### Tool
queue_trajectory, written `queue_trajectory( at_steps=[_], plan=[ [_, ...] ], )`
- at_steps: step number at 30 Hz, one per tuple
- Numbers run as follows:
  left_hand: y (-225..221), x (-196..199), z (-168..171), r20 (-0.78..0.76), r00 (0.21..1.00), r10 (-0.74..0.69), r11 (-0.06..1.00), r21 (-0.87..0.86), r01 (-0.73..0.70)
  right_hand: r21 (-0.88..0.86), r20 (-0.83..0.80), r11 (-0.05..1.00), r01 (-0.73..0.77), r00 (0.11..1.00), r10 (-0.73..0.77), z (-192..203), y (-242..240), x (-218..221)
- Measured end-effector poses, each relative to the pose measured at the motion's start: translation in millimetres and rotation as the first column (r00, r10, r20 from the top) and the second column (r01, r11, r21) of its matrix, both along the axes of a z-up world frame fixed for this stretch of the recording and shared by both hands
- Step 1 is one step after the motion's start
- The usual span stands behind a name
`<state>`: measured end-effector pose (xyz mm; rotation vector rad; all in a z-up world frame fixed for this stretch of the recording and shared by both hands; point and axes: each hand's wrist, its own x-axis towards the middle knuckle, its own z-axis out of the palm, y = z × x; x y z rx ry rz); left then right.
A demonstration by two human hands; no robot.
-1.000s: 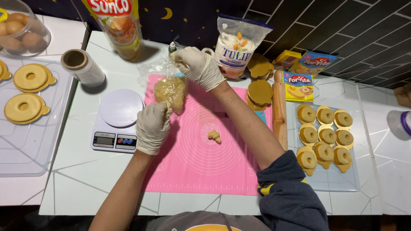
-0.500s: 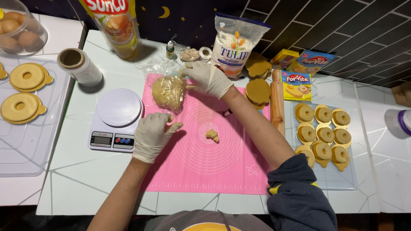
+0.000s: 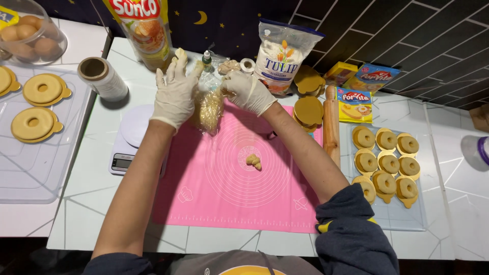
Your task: Preparing and shaping dough into donuts on a workstation using a rolling pin and manual techniques.
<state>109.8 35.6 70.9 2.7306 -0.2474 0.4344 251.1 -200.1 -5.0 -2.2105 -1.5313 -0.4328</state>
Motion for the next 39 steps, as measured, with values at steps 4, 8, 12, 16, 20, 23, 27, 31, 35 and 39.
queue_trajectory(
  at_steps=[4,8,12,16,20,23,27,31,35,39],
  plan=[
    [8.6,16.7,-16.5,-0.102,0.995,0.002,0.997,0.075,0.005,-0.008,0.024,0.995,0.099,0.995,-0.099,4.9,-0.6,-8.2],
    [-5.0,-17.6,0.5,0.114,0.993,0.019,1.000,0.004,-0.019,0.002,0.068,0.978,0.211,0.975,-0.210,19.2,-12.7,-13.9],
    [-27.4,-61.5,-2.9,0.294,0.954,0.060,0.937,0.312,-0.155,0.016,0.046,0.965,0.260,0.964,-0.260,15.5,-9.5,-13.1],
    [-38.9,-84.5,-48.0,0.291,0.955,-0.059,0.967,0.255,-0.018,-0.300,-0.040,0.925,0.235,0.965,-0.258,21.1,-4.2,-24.0],
    [-46.0,-112.2,-58.1,0.417,0.909,-0.007,0.973,0.214,-0.090,-0.390,-0.072,0.865,0.315,0.926,-0.370,41.1,-8.1,-38.1],
    [-55.0,-130.2,-51.4,0.430,0.902,0.028,0.978,0.176,-0.114,-0.390,-0.113,0.868,0.308,0.919,-0.377,52.8,-5.8,-48.0],
    [-67.6,-120.8,-41.4,0.505,0.862,0.045,0.946,0.256,-0.199,-0.400,0.212,0.855,0.330,0.941,-0.264,42.7,5.9,-53.2],
    [-57.2,-89.9,-73.4,0.574,0.818,0.038,0.918,0.304,-0.256,-0.298,0.439,0.876,0.380,0.869,-0.228,10.3,15.5,-33.8],
    [-51.0,-81.9,-84.3,0.620,0.785,-0.021,0.922,0.315,-0.225,-0.181,0.478,0.947,0.265,0.865,-0.151,0.7,11.1,-24.0],
    [-43.5,-83.8,-95.8,0.605,0.793,-0.074,0.952,0.280,-0.125,-0.122,0.514,0.977,0.175,0.853,-0.088,21.5,2.4,-20.8]
  ],
)
